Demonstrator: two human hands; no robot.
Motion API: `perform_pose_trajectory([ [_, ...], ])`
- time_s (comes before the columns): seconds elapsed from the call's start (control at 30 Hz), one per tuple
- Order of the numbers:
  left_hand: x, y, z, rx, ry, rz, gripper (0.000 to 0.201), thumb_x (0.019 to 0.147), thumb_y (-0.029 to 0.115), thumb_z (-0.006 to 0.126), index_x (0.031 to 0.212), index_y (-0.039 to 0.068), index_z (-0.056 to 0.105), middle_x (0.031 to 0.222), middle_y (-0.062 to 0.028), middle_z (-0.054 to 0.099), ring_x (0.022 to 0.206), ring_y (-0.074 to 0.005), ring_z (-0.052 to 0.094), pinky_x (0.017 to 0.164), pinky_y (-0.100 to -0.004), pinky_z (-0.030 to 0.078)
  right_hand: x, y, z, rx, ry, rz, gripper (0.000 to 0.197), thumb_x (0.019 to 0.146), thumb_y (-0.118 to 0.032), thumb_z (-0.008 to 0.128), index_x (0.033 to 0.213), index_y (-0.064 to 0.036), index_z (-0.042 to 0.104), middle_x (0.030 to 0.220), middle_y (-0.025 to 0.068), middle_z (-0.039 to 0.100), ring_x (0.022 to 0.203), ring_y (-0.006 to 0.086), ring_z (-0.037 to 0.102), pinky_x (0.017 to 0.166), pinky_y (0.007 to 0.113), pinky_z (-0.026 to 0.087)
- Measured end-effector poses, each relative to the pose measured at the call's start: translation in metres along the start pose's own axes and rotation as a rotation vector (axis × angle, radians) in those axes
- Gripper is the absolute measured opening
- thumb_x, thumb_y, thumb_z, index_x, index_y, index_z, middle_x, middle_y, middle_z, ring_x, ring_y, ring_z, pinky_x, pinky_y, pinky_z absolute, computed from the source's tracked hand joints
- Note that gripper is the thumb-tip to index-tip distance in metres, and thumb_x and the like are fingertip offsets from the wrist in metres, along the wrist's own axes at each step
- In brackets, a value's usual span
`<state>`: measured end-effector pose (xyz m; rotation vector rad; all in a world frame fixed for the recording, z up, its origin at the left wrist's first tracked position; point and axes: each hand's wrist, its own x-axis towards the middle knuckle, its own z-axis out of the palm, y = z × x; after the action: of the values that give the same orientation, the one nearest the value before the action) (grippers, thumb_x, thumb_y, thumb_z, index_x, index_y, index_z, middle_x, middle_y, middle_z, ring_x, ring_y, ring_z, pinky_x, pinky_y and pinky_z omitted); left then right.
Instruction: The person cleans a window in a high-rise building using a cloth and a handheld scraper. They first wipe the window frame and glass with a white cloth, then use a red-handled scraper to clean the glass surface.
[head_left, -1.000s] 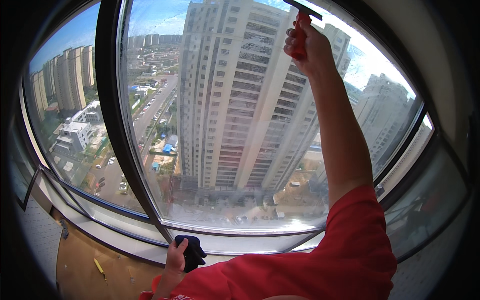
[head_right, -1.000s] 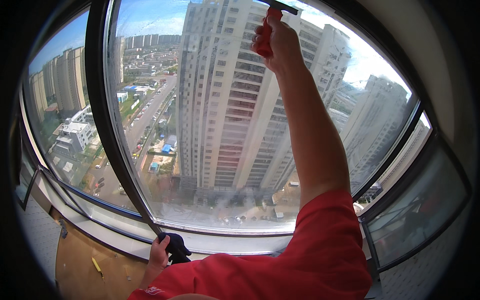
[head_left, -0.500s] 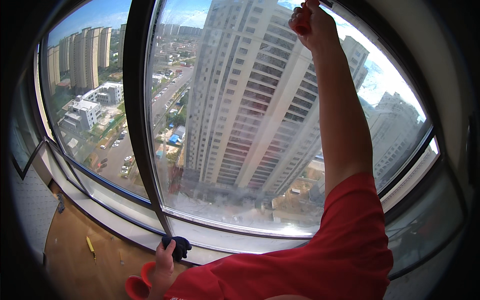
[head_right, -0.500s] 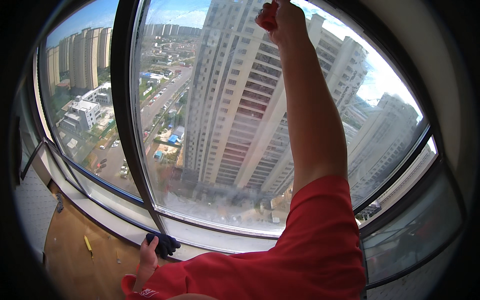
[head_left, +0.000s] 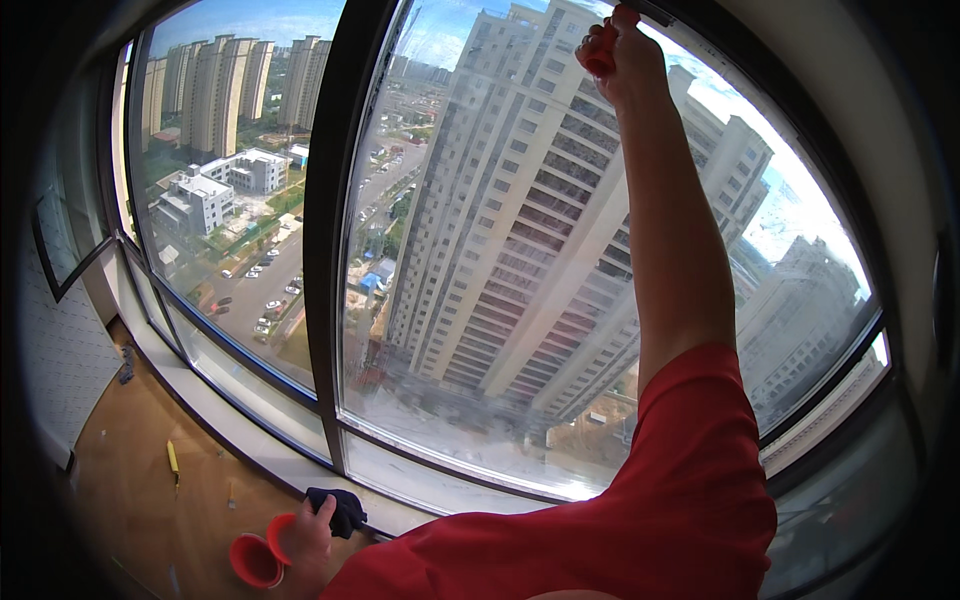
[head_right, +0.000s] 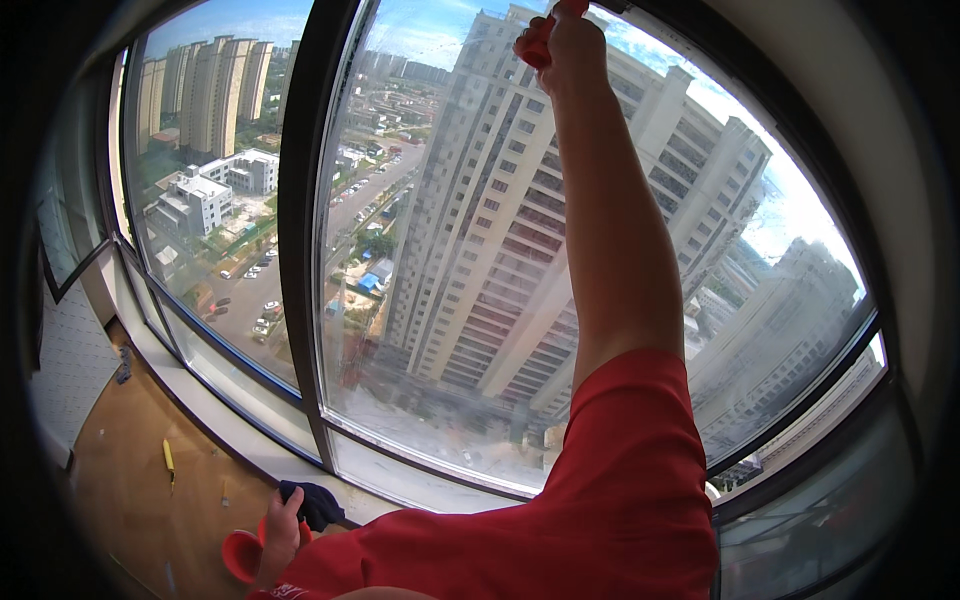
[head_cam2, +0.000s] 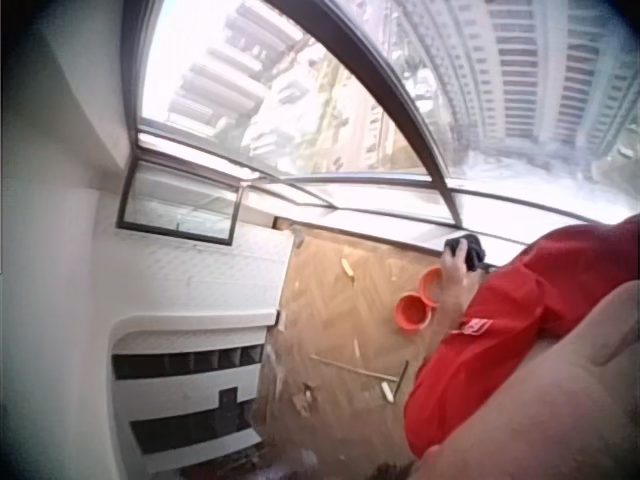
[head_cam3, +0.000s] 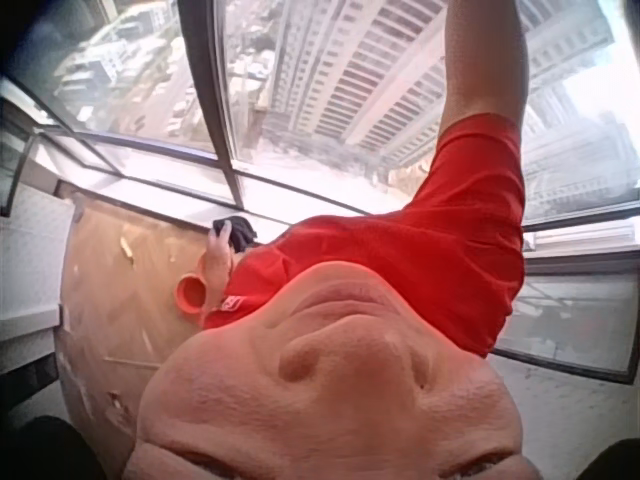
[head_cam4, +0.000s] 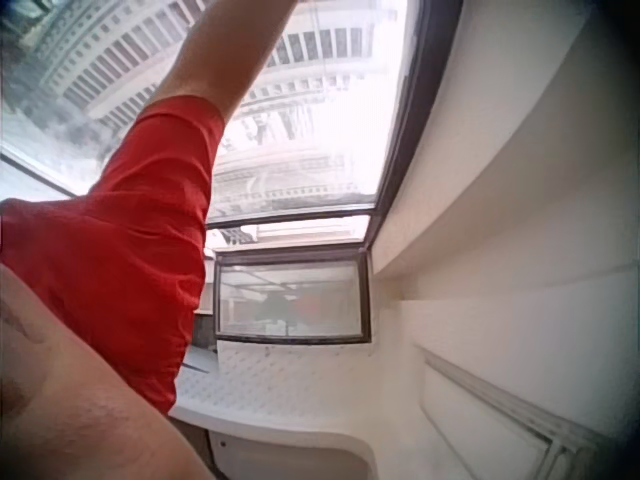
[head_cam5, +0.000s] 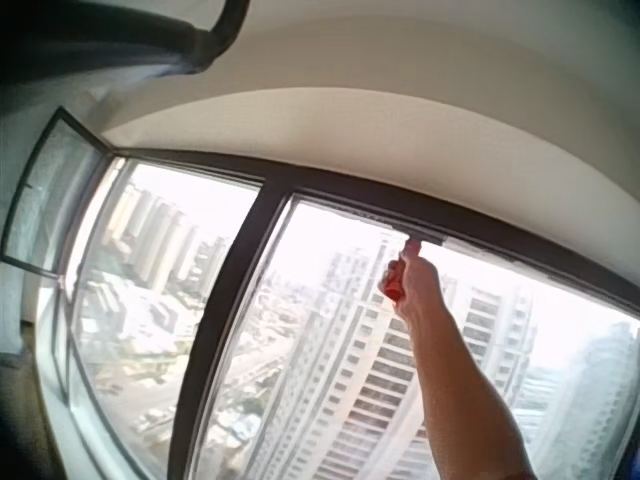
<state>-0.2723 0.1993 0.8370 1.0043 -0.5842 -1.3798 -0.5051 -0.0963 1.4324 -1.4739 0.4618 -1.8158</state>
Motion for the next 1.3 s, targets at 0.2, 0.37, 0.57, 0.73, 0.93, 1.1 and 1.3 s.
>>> perform_pose_trajectory([
  [0.2, -0.011, -0.001, 0.003, 0.009, 0.138, 0.059, 0.013, 0.092, 0.012, 0.056, 0.085, 0.002, 0.059, 0.073, -0.0026, 0.062, 0.060, -0.0109, 0.055, 0.061, -0.0258, 0.045, -0.146, 0.165, -0.019, -0.058, -0.102, 0.297, 0.014, 0.098, -0.020, 0.043, 0.103, -0.0077, 0.040, 0.069, 0.0053, 0.048, 0.050, 0.0153, 0.048, 0.042, 0.031, 0.044],
  [0.37, -0.003, -0.006, -0.016, -0.003, 0.161, 0.088, 0.012, 0.091, 0.014, 0.058, 0.089, 0.002, 0.061, 0.076, -0.0024, 0.063, 0.066, -0.0106, 0.055, 0.065, -0.0248, 0.045, -0.230, 0.219, -0.043, -0.044, -0.032, 0.516, 0.013, 0.098, -0.020, 0.042, 0.104, -0.0091, 0.040, 0.071, 0.0044, 0.047, 0.054, 0.0135, 0.048, 0.043, 0.029, 0.042],
  [0.57, 0.005, -0.008, -0.019, 0.001, 0.276, 0.121, 0.015, 0.092, 0.017, 0.058, 0.091, 0.002, 0.060, 0.076, -0.0036, 0.062, 0.066, -0.0122, 0.056, 0.066, -0.0271, 0.046, 0.006, 0.056, 0.051, 0.038, -0.108, 0.106, 0.015, 0.095, -0.015, 0.050, 0.102, -0.0026, 0.045, 0.080, 0.0095, 0.055, 0.063, 0.0163, 0.052, 0.055, 0.031, 0.049],
  [0.73, -0.004, 0.002, -0.007, -0.103, 0.101, 0.184, 0.013, 0.091, 0.014, 0.058, 0.088, 0.001, 0.060, 0.072, -0.0038, 0.061, 0.057, -0.0127, 0.056, 0.056, -0.0264, 0.045, -0.011, 0.094, 0.073, 0.014, -0.067, 0.065, 0.014, 0.095, -0.015, 0.050, 0.102, -0.0045, 0.044, 0.079, 0.0079, 0.054, 0.061, 0.0166, 0.052, 0.052, 0.029, 0.048],
  [0.93, -0.014, 0.011, 0.000, 0.003, 0.321, 0.075, 0.012, 0.089, 0.013, 0.061, 0.090, 0.001, 0.062, 0.075, -0.0019, 0.063, 0.064, -0.0103, 0.057, 0.062, -0.0242, 0.046, -0.213, 0.295, 0.008, -0.114, -0.074, 0.421, 0.014, 0.098, -0.018, 0.042, 0.105, -0.0074, 0.038, 0.072, 0.0064, 0.048, 0.051, 0.0156, 0.049, 0.041, 0.032, 0.045],
  [1.1, 0.001, -0.040, -0.071, 0.015, 0.463, 0.224, 0.012, 0.089, 0.014, 0.061, 0.088, 0.002, 0.062, 0.075, -0.0012, 0.063, 0.065, -0.0100, 0.057, 0.063, -0.0242, 0.047, -0.082, 0.184, 0.105, 0.045, -0.122, 0.261, 0.014, 0.097, -0.019, 0.046, 0.105, -0.0093, 0.038, 0.075, 0.0071, 0.051, 0.051, 0.0159, 0.050, 0.048, 0.031, 0.049],
  [1.3, -0.010, -0.021, -0.059, -0.043, 0.296, 0.155, 0.012, 0.092, 0.014, 0.056, 0.089, 0.002, 0.058, 0.080, -0.0047, 0.063, 0.065, -0.0137, 0.059, 0.063, -0.0283, 0.049, 0.079, 0.120, 0.170, 0.096, -0.145, 0.111, 0.027, 0.098, -0.032, 0.043, 0.091, -0.0063, 0.041, 0.069, 0.0089, 0.047, 0.056, 0.0222, 0.051, 0.048, 0.035, 0.044],
])
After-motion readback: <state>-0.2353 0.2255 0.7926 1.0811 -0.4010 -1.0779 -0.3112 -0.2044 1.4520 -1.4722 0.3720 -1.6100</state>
